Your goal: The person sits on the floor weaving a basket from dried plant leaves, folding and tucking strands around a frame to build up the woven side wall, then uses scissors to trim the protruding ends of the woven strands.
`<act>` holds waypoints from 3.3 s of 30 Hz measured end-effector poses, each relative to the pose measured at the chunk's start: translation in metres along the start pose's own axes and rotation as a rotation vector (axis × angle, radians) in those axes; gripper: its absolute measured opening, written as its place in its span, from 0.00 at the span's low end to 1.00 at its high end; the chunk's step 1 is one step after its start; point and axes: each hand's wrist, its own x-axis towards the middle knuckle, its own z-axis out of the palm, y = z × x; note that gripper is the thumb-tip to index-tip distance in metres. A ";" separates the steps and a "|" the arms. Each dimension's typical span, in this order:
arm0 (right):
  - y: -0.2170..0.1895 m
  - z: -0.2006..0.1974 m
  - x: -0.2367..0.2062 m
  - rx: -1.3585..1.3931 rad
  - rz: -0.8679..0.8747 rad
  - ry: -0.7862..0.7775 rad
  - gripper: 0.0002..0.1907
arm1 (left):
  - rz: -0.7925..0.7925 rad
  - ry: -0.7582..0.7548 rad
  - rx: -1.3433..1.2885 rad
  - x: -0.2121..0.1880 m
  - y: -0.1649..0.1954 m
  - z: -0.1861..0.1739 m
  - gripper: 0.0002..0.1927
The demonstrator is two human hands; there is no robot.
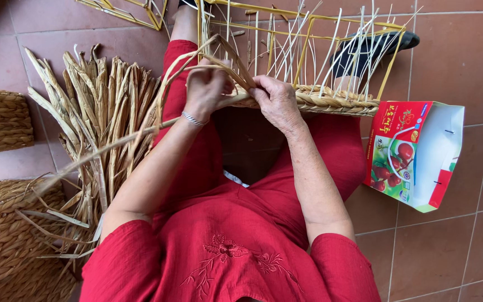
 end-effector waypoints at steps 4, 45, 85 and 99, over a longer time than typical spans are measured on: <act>0.000 0.007 0.002 -0.086 -0.138 0.086 0.07 | -0.425 -0.059 -0.609 -0.035 0.004 -0.013 0.14; 0.009 0.033 -0.004 -0.135 -0.104 0.430 0.03 | -0.081 -0.073 1.087 -0.016 0.037 -0.244 0.18; -0.019 0.033 -0.007 -0.046 -0.106 0.020 0.06 | 0.670 -0.088 1.090 0.008 0.015 -0.034 0.12; -0.017 0.035 -0.009 0.023 -0.099 0.049 0.05 | 0.149 -0.167 0.484 0.001 0.022 -0.044 0.13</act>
